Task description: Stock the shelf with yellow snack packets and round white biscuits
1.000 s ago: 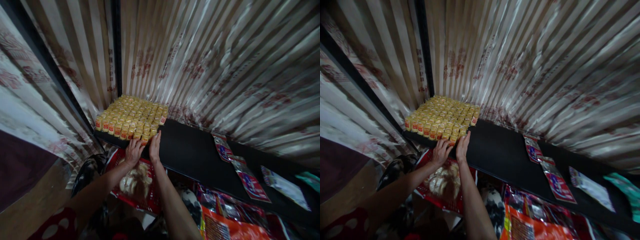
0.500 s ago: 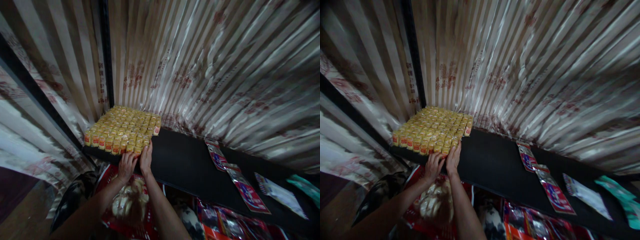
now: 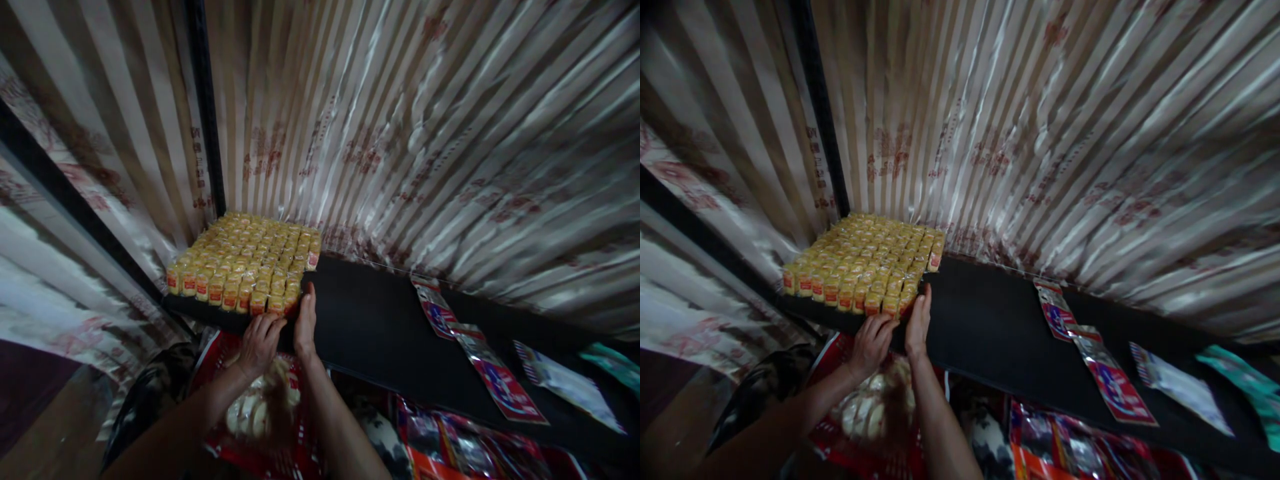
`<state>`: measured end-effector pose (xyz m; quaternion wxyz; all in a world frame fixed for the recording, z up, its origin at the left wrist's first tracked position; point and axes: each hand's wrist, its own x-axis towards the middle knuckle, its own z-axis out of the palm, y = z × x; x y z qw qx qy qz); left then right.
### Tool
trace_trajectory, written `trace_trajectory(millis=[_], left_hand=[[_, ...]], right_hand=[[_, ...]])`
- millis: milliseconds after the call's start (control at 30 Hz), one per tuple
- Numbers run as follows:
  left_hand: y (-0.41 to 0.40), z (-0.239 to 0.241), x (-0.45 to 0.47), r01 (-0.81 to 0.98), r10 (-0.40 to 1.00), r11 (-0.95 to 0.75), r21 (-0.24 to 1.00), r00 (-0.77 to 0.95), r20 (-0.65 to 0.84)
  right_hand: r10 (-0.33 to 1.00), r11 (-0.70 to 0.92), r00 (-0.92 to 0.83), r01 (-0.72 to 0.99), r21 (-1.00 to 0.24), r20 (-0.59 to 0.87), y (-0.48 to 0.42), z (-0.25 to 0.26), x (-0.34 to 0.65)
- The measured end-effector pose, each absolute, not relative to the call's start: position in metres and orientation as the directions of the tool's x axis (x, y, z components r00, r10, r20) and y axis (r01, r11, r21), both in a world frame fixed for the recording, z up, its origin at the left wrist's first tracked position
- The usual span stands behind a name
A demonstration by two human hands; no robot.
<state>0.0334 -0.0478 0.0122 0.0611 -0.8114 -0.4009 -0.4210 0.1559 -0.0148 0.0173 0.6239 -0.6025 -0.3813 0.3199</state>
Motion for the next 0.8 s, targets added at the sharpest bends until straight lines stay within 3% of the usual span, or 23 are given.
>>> trace_trajectory(millis=[133, 233, 333, 533, 800], left_hand=[[-0.063, 0.014, 0.057, 0.559, 0.614, -0.748, 0.357, 0.379, 0.692], [-0.070, 0.013, 0.081, 0.516, 0.725, -0.675, 0.528, 0.331, 0.603], [-0.071, 0.010, 0.098, 0.483, 0.785, -0.617, 0.620, 0.336, 0.520], [-0.066, -0.001, 0.103, 0.431, 0.785, -0.619, 0.657, 0.382, 0.488], [-0.066, -0.002, 0.099, 0.407, 0.788, -0.605, 0.684, 0.425, 0.444]], right_hand=[[0.776, -0.011, 0.618, 0.213, -0.977, 0.126, 0.009, 0.017, 0.184], [0.779, 0.021, 0.587, 0.326, -0.945, 0.220, 0.040, 0.016, 0.209], [0.771, 0.013, 0.572, 0.424, -0.905, 0.279, 0.074, 0.017, 0.229], [0.749, -0.174, 0.621, 0.519, -0.837, 0.230, 0.112, 0.014, 0.240], [0.748, -0.146, 0.629, 0.465, -0.873, 0.211, 0.109, -0.001, 0.246]])
